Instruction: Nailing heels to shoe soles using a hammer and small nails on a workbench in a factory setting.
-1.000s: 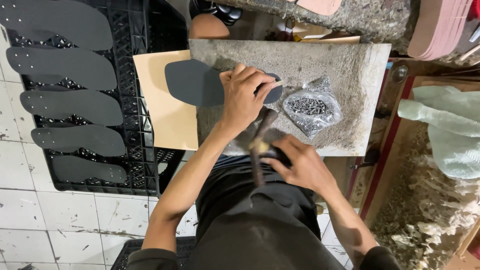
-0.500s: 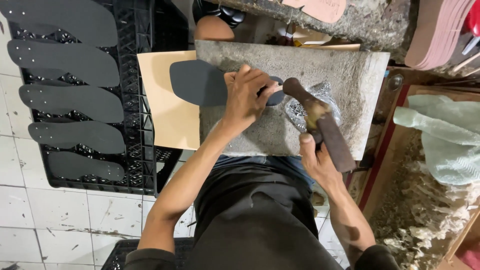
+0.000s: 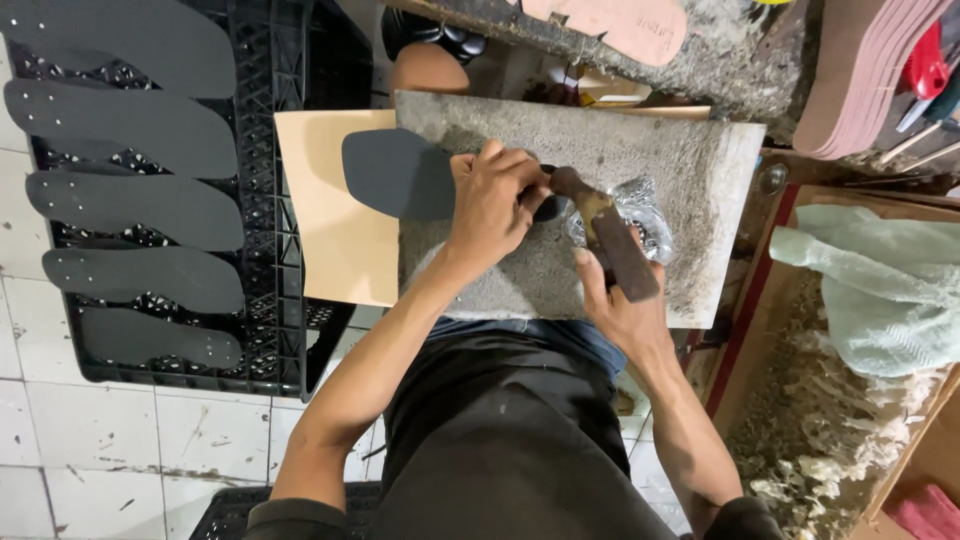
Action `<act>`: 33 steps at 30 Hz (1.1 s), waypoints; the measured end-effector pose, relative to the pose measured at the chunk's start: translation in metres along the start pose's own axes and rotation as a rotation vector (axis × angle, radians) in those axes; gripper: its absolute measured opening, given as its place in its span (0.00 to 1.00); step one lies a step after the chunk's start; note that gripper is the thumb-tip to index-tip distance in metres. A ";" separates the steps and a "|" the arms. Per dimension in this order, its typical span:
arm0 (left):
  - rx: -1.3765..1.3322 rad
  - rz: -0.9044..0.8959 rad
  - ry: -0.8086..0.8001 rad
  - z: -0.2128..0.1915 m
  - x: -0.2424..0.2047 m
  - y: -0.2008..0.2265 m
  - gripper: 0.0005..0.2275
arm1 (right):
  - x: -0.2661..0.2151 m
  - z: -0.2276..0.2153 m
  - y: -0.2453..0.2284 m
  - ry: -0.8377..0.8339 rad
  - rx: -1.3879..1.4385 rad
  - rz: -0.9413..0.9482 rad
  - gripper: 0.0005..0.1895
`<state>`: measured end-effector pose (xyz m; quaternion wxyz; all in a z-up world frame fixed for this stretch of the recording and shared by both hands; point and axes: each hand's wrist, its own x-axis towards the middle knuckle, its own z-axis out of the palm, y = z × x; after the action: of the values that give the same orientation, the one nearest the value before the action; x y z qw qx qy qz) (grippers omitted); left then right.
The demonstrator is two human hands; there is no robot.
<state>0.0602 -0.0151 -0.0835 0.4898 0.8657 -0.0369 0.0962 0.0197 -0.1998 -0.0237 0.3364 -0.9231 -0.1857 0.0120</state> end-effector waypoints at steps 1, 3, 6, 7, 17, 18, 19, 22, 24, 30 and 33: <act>-0.002 0.002 0.003 -0.001 0.000 0.001 0.02 | -0.001 0.000 0.002 0.001 -0.003 -0.002 0.16; 0.010 -0.009 -0.024 -0.003 0.000 0.002 0.03 | -0.004 0.001 0.007 -0.025 0.036 0.031 0.16; -0.050 0.010 -0.024 -0.013 0.002 0.013 0.04 | -0.005 0.001 0.009 0.003 0.133 0.101 0.10; -0.050 0.012 -0.019 -0.018 0.000 0.014 0.04 | 0.000 -0.004 0.002 0.004 0.131 0.095 0.10; 0.288 -0.065 -0.221 -0.032 -0.014 0.001 0.26 | 0.000 -0.007 0.001 -0.096 0.166 0.001 0.07; 0.283 -0.059 -0.197 -0.034 -0.013 0.003 0.26 | -0.003 0.000 0.008 -0.144 0.079 -0.014 0.09; 0.287 -0.053 -0.186 -0.033 -0.013 -0.003 0.26 | -0.001 0.005 0.013 -0.140 0.077 -0.026 0.09; 0.275 -0.016 -0.256 -0.031 -0.014 -0.012 0.28 | 0.006 0.011 0.020 -0.229 -0.095 -0.069 0.18; 0.290 -0.028 -0.257 -0.029 -0.015 -0.009 0.28 | 0.002 0.001 0.012 -0.098 -0.065 -0.006 0.26; 0.293 -0.085 -0.295 -0.034 -0.014 -0.002 0.25 | -0.121 0.106 0.331 -0.269 0.296 -0.125 0.29; 0.283 -0.082 -0.256 -0.026 -0.019 -0.007 0.27 | -0.010 0.017 0.040 -0.177 -0.042 0.005 0.17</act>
<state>0.0397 0.0096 -0.0801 0.3578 0.9320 -0.0496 -0.0303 0.0209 -0.2211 -0.0632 0.2994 -0.9258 -0.2125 0.0905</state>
